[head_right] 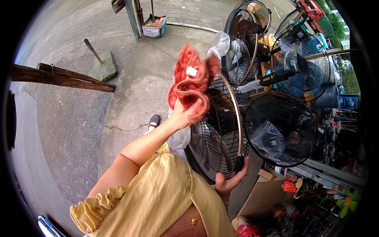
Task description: The person wipes the front and back grilles of a disassembled electric fan using a red cloth by hand.
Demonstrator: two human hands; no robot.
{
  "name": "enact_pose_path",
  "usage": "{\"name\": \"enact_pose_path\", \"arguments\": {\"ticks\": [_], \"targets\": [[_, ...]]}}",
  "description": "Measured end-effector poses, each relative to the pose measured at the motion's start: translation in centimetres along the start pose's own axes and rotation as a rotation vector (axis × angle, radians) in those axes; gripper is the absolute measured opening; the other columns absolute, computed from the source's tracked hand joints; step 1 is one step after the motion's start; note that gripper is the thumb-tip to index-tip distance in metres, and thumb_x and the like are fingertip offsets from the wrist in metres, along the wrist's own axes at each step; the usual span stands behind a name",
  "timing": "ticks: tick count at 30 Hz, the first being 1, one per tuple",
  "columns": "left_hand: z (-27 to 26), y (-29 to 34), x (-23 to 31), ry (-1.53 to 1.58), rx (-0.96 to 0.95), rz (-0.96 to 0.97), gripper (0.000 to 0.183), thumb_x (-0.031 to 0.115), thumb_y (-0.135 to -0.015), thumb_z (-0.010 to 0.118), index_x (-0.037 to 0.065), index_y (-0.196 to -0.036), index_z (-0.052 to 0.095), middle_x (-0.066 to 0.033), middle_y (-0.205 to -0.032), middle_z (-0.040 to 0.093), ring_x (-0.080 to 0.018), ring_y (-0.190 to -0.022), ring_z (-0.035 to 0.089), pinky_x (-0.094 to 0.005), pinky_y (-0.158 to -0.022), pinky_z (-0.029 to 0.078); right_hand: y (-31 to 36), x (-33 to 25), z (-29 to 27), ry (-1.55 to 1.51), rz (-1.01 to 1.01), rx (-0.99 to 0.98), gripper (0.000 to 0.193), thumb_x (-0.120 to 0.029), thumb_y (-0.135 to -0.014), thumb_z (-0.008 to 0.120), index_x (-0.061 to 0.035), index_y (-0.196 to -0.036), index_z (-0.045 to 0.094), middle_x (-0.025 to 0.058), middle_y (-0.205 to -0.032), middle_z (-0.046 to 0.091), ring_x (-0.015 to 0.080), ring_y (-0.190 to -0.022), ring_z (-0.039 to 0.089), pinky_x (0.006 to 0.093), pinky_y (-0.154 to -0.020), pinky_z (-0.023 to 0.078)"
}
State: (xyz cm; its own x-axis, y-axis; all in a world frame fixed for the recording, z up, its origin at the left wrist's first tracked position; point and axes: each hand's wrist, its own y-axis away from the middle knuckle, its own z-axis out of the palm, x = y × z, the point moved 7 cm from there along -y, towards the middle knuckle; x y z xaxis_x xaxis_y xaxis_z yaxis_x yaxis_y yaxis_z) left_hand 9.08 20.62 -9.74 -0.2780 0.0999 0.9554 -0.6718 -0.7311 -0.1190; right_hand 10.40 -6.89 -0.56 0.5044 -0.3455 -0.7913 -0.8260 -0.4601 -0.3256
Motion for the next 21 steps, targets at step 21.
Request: {"name": "enact_pose_path", "arguments": {"ticks": [21], "targets": [[-6.1, 13.5, -30.3, 0.560, 0.407, -0.965, 0.045, 0.035, -0.105, 0.041, 0.006, -0.138, 0.047, -0.0070, -0.127, 0.057, -0.0182, -0.113, 0.057, -0.0312, -0.093, 0.048, 1.0, 1.8, -0.5, 0.000, 0.022, 0.010, 0.104, -0.060, -0.076, 0.070, 0.0082, -0.144, 0.032, 0.0237, -0.133, 0.043, 0.0358, -0.124, 0.046, 0.0451, -0.103, 0.040]]}}
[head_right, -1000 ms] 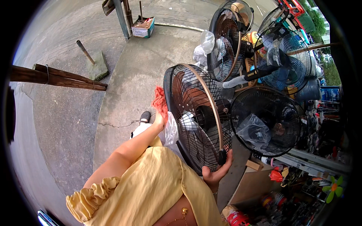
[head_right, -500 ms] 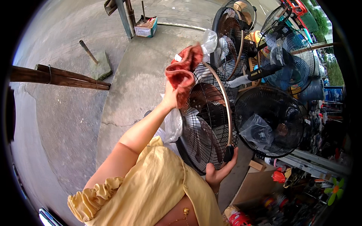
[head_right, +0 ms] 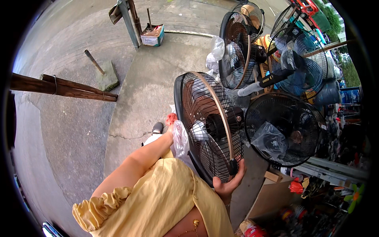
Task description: The person wipes the front and back grilles of a disassembled electric fan using a red cloth by hand.
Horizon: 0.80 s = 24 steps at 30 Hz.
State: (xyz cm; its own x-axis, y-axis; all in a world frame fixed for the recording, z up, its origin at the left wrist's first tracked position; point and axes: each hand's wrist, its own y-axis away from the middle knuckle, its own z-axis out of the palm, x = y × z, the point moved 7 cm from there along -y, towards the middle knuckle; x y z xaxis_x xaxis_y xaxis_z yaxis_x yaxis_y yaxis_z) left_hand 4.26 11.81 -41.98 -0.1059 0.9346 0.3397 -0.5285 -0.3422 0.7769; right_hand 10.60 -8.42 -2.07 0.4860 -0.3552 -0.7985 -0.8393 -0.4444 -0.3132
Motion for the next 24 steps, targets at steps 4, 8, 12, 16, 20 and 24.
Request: {"name": "enact_pose_path", "arguments": {"ticks": [4, 8, 12, 16, 20, 24], "targets": [[3.0, 0.8, 5.0, 0.027, -0.017, 0.114, 0.045, 0.035, -0.105, 0.043, 0.006, -0.140, 0.045, -0.0062, -0.129, 0.056, -0.0182, -0.115, 0.055, -0.0304, -0.094, 0.048, -0.4, -0.5, 0.2, -0.017, 0.032, -0.010, 0.101, -0.052, -0.079, 0.067, 0.0087, -0.148, 0.026, 0.0212, -0.141, 0.039, 0.0302, -0.128, 0.045, 0.0401, -0.108, 0.036], [9.8, 5.7, 13.0, 0.121, -0.035, 0.317, 0.044, 0.034, -0.104, 0.047, 0.005, -0.137, 0.047, -0.0044, -0.124, 0.057, -0.0156, -0.109, 0.055, -0.0282, -0.089, 0.048, -0.2, -0.8, 0.4, 0.012, 0.018, -0.003, 0.100, -0.053, -0.081, 0.066, 0.0090, -0.148, 0.025, 0.0221, -0.141, 0.040, 0.0303, -0.128, 0.045, 0.0403, -0.109, 0.036], [20.1, 16.3, 19.6, -0.206, -0.320, 0.721, 0.027, 0.022, -0.101, 0.056, 0.004, -0.121, 0.057, -0.0020, -0.100, 0.061, -0.0107, -0.090, 0.058, -0.0257, -0.077, 0.048, -0.3, -0.7, 0.3, -0.022, 0.048, 0.017, 0.103, -0.056, -0.078, 0.070, 0.0076, -0.147, 0.027, 0.0256, -0.142, 0.037, 0.0375, -0.131, 0.042, 0.0472, -0.109, 0.035], [24.9, 27.3, 19.1, -0.644, -0.418, 1.341, 0.055, 0.020, -0.071, 0.081, 0.006, -0.119, 0.059, -0.0203, -0.147, 0.039, -0.0417, -0.144, 0.027, -0.0632, -0.115, 0.007, -0.8, -1.3, 0.5, -0.011, 0.022, -0.005, 0.101, -0.056, -0.081, 0.068, 0.0063, -0.148, 0.026, 0.0244, -0.144, 0.037, 0.0359, -0.132, 0.042, 0.0455, -0.109, 0.036], [26.2, 35.2, 12.5, -1.214, -0.843, 1.736, 0.016, 0.024, -0.082, 0.068, 0.016, -0.086, 0.054, -0.0111, -0.144, 0.049, -0.0314, -0.142, 0.036, -0.0793, -0.105, 0.007, -0.8, -1.0, 0.8, -0.091, 0.048, 0.016, 0.097, -0.054, -0.083, 0.068, 0.0062, -0.148, 0.026, 0.0239, -0.144, 0.038, 0.0331, -0.131, 0.042, 0.0425, -0.109, 0.035], [25.0, 35.3, 11.6, -1.191, -0.902, 1.961, 0.017, 0.024, -0.086, 0.067, 0.022, -0.084, 0.050, -0.0026, -0.133, 0.061, -0.0221, -0.131, 0.051, -0.0778, -0.107, 0.006, -1.1, -1.2, 0.6, -0.086, 0.031, 0.025, 0.095, -0.052, -0.083, 0.069, 0.0065, -0.146, 0.028, 0.0245, -0.141, 0.040, 0.0353, -0.129, 0.044, 0.0441, -0.107, 0.037]]}}
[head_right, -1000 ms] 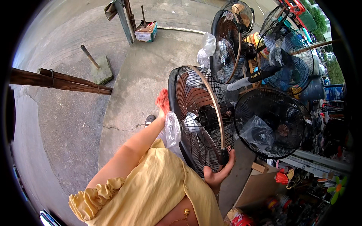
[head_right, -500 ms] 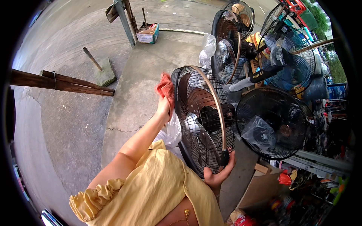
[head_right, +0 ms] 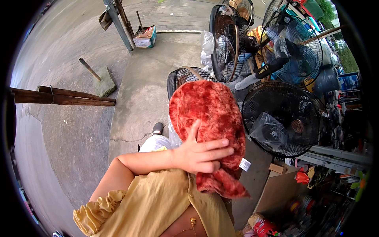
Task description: The person wipes the front and back grilles of a disassembled electric fan using a red cloth by hand.
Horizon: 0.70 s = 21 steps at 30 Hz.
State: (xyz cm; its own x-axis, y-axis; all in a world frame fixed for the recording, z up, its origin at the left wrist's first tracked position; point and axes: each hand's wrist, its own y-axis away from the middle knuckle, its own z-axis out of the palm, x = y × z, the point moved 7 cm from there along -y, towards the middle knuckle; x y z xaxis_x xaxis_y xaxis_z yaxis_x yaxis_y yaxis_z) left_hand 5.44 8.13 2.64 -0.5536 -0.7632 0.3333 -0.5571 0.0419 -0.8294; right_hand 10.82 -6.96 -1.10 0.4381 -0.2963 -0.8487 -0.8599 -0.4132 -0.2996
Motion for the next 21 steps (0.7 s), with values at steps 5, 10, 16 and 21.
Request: {"name": "enact_pose_path", "arguments": {"ticks": [5, 10, 16, 21], "targets": [[-2.0, -1.4, -5.4, -0.037, -0.040, 0.023, 0.015, 0.023, -0.086, 0.066, 0.018, -0.086, 0.052, -0.0061, -0.131, 0.062, -0.0256, -0.130, 0.053, -0.0719, -0.111, 0.017, -0.1, 0.2, 0.1, -0.002, -0.015, 0.012, 0.093, -0.049, -0.081, 0.070, 0.0069, -0.145, 0.031, 0.0252, -0.138, 0.043, 0.0381, -0.126, 0.045, 0.0462, -0.104, 0.038], [-5.2, -1.2, -15.2, 0.157, 0.194, -0.324, 0.045, 0.020, -0.071, 0.082, 0.009, -0.110, 0.061, -0.0113, -0.122, 0.064, -0.0288, -0.119, 0.058, -0.0507, -0.108, 0.036, 0.0, -0.5, 0.0, 0.034, 0.012, -0.011, 0.092, -0.047, -0.080, 0.072, 0.0078, -0.143, 0.034, 0.0262, -0.137, 0.044, 0.0405, -0.125, 0.045, 0.0479, -0.104, 0.038], [-2.2, 4.3, -22.2, 1.158, 0.370, -1.081, 0.047, 0.011, -0.084, 0.073, 0.000, -0.126, 0.055, -0.0093, -0.117, 0.064, -0.0163, -0.101, 0.063, -0.0321, -0.088, 0.052, -0.5, -1.4, 0.5, 0.090, -0.041, -0.016, 0.089, -0.047, -0.080, 0.072, 0.0082, -0.141, 0.036, 0.0276, -0.135, 0.046, 0.0426, -0.123, 0.047, 0.0494, -0.103, 0.039], [-3.5, -3.3, -12.6, 0.224, -0.062, -0.422, 0.069, 0.018, -0.061, 0.085, 0.008, -0.124, 0.060, -0.0107, -0.134, 0.057, -0.0334, -0.133, 0.046, -0.0561, -0.117, 0.016, -0.7, -1.6, -0.1, 0.180, -0.084, -0.012, 0.087, -0.046, -0.081, 0.072, 0.0080, -0.139, 0.038, 0.0260, -0.133, 0.048, 0.0412, -0.121, 0.050, 0.0486, -0.101, 0.041]]}}
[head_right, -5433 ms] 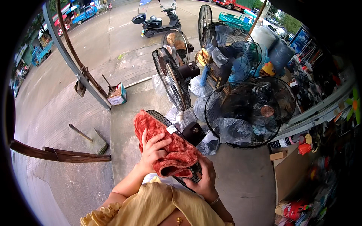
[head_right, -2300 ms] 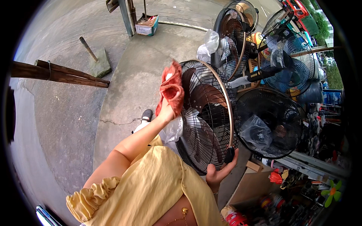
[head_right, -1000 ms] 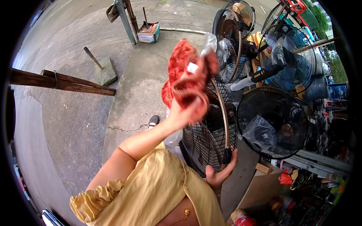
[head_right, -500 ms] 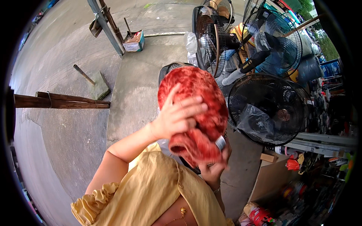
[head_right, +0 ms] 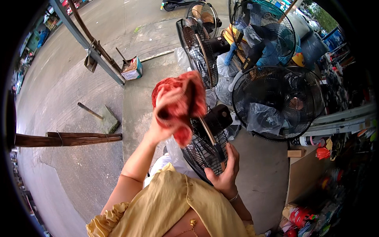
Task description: The person wipes the front and back grilles of a disassembled electric fan using a red cloth by hand.
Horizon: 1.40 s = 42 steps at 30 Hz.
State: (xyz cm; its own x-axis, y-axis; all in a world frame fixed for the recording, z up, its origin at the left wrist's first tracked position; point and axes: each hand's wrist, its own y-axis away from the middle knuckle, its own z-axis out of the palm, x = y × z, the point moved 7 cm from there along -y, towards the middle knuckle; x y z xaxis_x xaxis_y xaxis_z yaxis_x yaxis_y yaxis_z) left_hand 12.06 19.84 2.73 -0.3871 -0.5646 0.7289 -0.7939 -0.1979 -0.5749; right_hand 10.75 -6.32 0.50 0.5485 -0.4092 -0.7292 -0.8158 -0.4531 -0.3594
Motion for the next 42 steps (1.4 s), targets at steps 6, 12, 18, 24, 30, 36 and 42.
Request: {"name": "enact_pose_path", "arguments": {"ticks": [6, 12, 18, 24, 30, 36, 42], "targets": [[6.4, 5.0, 10.2, -0.417, -0.338, 0.528, 0.024, 0.025, -0.084, 0.061, 0.025, -0.105, 0.072, -0.0032, -0.133, 0.061, -0.0213, -0.125, 0.056, -0.0579, -0.114, 0.021, -0.9, -1.7, -0.2, 0.070, -0.101, -0.071, 0.082, -0.043, -0.080, 0.073, 0.0054, -0.138, 0.040, 0.0243, -0.131, 0.050, 0.0399, -0.117, 0.051, 0.0472, -0.098, 0.043], [1.6, 0.1, 6.7, -0.361, -0.229, 0.408, 0.024, 0.025, -0.079, 0.066, 0.011, -0.098, 0.069, -0.0102, -0.121, 0.066, -0.0277, -0.121, 0.058, -0.0515, -0.108, 0.034, -0.9, -1.4, -0.5, 0.011, -0.099, -0.007, 0.083, -0.039, -0.078, 0.075, 0.0040, -0.139, 0.041, 0.0254, -0.132, 0.049, 0.0419, -0.115, 0.052, 0.0487, -0.095, 0.044], [-3.7, -0.2, -8.0, 0.445, 0.155, -0.465, 0.047, 0.012, -0.082, 0.069, -0.001, -0.125, 0.054, -0.0124, -0.124, 0.061, -0.0273, -0.110, 0.061, -0.0410, -0.100, 0.047, -0.7, -2.1, -0.4, 0.027, -0.113, -0.008, 0.085, -0.039, -0.075, 0.078, 0.0036, -0.139, 0.042, 0.0254, -0.131, 0.048, 0.0413, -0.113, 0.052, 0.0490, -0.095, 0.044], [2.5, -1.2, 7.7, -0.274, -0.409, 0.291, 0.047, 0.036, -0.067, 0.075, 0.012, -0.108, 0.070, -0.0104, -0.130, 0.062, -0.0339, -0.126, 0.054, -0.0558, -0.113, 0.023, -0.7, -1.6, -0.7, 0.020, -0.145, 0.056, 0.082, -0.037, -0.073, 0.079, 0.0011, -0.137, 0.045, 0.0236, -0.128, 0.052, 0.0387, -0.112, 0.054, 0.0476, -0.094, 0.044], [4.3, 0.4, 8.3, -0.376, -0.467, 0.460, 0.046, 0.032, -0.070, 0.067, 0.003, -0.106, 0.063, -0.0145, -0.120, 0.064, -0.0359, -0.117, 0.059, -0.0560, -0.106, 0.034, 0.2, -0.8, -1.5, 0.049, -0.140, 0.059, 0.084, -0.036, -0.072, 0.079, -0.0073, -0.143, 0.043, 0.0207, -0.131, 0.049, 0.0367, -0.114, 0.055, 0.0455, -0.094, 0.045], [-2.9, -1.4, -1.5, -0.354, -0.166, 0.106, 0.043, 0.016, -0.084, 0.071, -0.003, -0.121, 0.059, -0.0165, -0.122, 0.062, -0.0315, -0.116, 0.056, -0.0463, -0.104, 0.040, -0.3, -0.6, -1.2, -0.029, -0.073, 0.009, 0.091, -0.036, -0.073, 0.078, -0.0091, -0.149, 0.037, 0.0211, -0.138, 0.046, 0.0350, -0.120, 0.051, 0.0454, -0.100, 0.040], [-1.1, 0.4, -4.0, 0.064, -0.228, -0.126, 0.060, 0.001, -0.084, 0.063, 0.000, -0.141, 0.042, -0.0246, -0.138, 0.051, -0.0317, -0.132, 0.045, -0.0460, -0.113, 0.030, 0.1, -0.6, -2.0, 0.017, -0.109, 0.032, 0.088, -0.033, -0.072, 0.078, -0.0079, -0.146, 0.039, 0.0181, -0.131, 0.051, 0.0339, -0.117, 0.053, 0.0436, -0.098, 0.044]]}}
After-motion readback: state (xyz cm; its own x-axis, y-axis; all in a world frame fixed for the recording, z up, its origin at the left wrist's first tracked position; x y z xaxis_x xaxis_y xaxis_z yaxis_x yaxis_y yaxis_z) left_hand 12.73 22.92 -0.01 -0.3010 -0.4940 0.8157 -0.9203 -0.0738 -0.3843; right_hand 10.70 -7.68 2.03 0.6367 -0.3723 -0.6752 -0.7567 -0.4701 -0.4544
